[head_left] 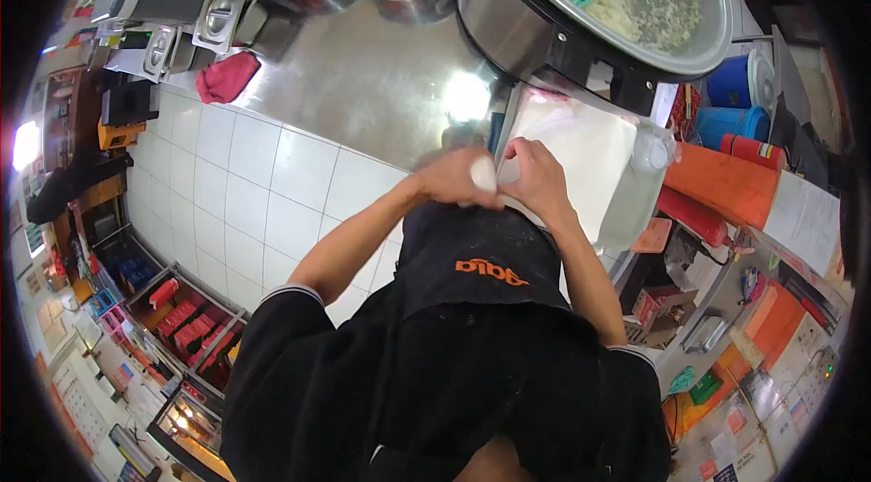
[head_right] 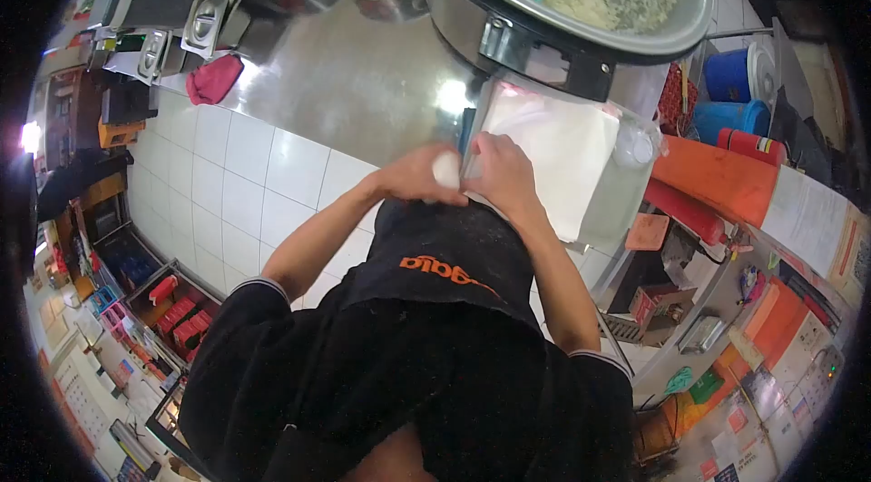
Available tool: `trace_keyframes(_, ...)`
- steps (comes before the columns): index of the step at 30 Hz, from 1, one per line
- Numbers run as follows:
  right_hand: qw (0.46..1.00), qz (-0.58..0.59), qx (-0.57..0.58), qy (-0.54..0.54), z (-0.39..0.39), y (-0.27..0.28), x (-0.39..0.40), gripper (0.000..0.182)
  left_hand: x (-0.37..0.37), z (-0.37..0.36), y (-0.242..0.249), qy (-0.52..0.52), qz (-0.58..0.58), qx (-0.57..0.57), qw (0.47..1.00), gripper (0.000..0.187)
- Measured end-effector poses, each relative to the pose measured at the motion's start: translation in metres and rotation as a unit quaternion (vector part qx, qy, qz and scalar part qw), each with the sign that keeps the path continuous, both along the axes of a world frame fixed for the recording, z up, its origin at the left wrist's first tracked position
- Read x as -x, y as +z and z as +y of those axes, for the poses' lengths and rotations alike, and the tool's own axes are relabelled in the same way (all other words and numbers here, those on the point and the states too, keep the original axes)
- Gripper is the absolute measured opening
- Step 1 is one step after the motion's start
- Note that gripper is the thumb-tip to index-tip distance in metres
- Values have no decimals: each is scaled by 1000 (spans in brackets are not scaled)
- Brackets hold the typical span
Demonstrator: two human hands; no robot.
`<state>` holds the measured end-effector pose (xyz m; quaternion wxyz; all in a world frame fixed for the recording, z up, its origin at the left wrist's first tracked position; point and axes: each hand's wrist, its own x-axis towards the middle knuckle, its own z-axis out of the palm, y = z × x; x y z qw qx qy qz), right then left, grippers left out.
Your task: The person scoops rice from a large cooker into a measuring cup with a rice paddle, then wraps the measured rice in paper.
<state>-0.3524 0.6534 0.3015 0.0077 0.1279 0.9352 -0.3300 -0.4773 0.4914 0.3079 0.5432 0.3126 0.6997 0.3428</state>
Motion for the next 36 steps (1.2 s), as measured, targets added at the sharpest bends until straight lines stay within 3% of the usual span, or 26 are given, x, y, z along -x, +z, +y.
trace_keyframes(2, 998, 44, 31, -31, -7, 14, 16, 35, 38, -14, -20, 102, 224, 84, 966, 91)
trace_keyframes(3, 992, 82, 65, -64, -12, 29, 23, 28, 72, -25, -35, 167, 269, 98, 943, 95)
trace_keyframes(5, 989, 89, 97, -60, -17, 76, 31, 21, 151, -46, -47, 284, 383, 134, 869, 90)
trace_keyframes(6, 994, 67, 89, 2, -15, 96, 29, 20, 189, -59, -45, 307, 384, 159, 856, 81)
trace_keyframes(7, 994, 45, 74, 63, -8, 116, 28, 19, 229, -80, -68, 282, 430, 152, 844, 83)
trace_keyframes(8, 996, 45, 54, 52, 2, 138, 30, 19, 256, -93, -87, 227, 530, 216, 788, 87)
trace_keyframes(10, 982, 70, 102, 141, 17, 184, 34, 22, 267, -95, -76, 249, 547, 300, 741, 90)
trace_keyframes(13, 985, 157, 51, 43, 59, 231, 74, 24, 274, -95, -87, 249, 578, 279, 725, 84)
trace_keyframes(14, 988, 154, -6, 16, 78, 237, 98, 17, 271, -88, -75, 250, 586, 268, 722, 84)
trace_keyframes(16, 982, 105, -145, 62, 131, 222, 154, 8, 251, -61, -46, 373, 638, 96, 667, 68)
trace_keyframes(17, 959, 100, -246, 95, 156, 199, 178, 9, 239, -45, -21, 370, 644, 86, 664, 68)
trace_keyframes(19, 897, 47, -395, 192, 199, 155, 216, 10, 210, -16, 46, 475, 602, -75, 637, 53)
trace_keyframes(20, 859, 4, -443, 258, 212, 148, 227, 10, 199, -7, 70, 476, 605, -81, 634, 53)
trace_keyframes(21, 856, 9, -448, 258, 217, 151, 234, 10, 188, -2, 92, 456, 634, -135, 610, 45)
trace_keyframes(23, 782, -133, -441, 420, 220, 161, 258, 5, 176, 10, 134, 443, 668, -182, 570, 38)
trace_keyframes(25, 789, -61, -490, 365, 223, 167, 268, 8, 162, 12, 172, 416, 538, -352, 643, 30)
trace_keyframes(27, 765, 120, -510, 376, 216, 220, 251, 14, 142, 25, 200, 377, 412, -359, 748, 25)
trace_keyframes(28, 802, 179, -449, 351, 207, 256, 231, 12, 127, 40, 222, 347, 349, -334, 804, 32)
trace_keyframes(29, 785, 237, -476, 317, 193, 289, 209, 10, 116, 58, 234, 310, 379, -343, 802, 49)
trace_keyframes(30, 793, 214, -512, 253, 181, 313, 189, 8, 113, 80, 227, 283, 544, -333, 716, 74)
trace_keyframes(32, 780, 213, -557, 188, 161, 356, 151, 12, 98, 123, 236, 293, 634, -310, 646, 90)
trace_keyframes(34, 766, 228, -577, 169, 164, 378, 114, 16, 88, 154, 253, 215, 562, -303, 739, 84)
trace_keyframes(35, 747, 246, -597, 158, 177, 384, 95, 20, 84, 164, 265, 214, 565, -304, 736, 84)
trace_keyframes(36, 727, 258, -620, 143, 184, 388, 81, 25, 76, 174, 278, 160, 440, -294, 833, 74)
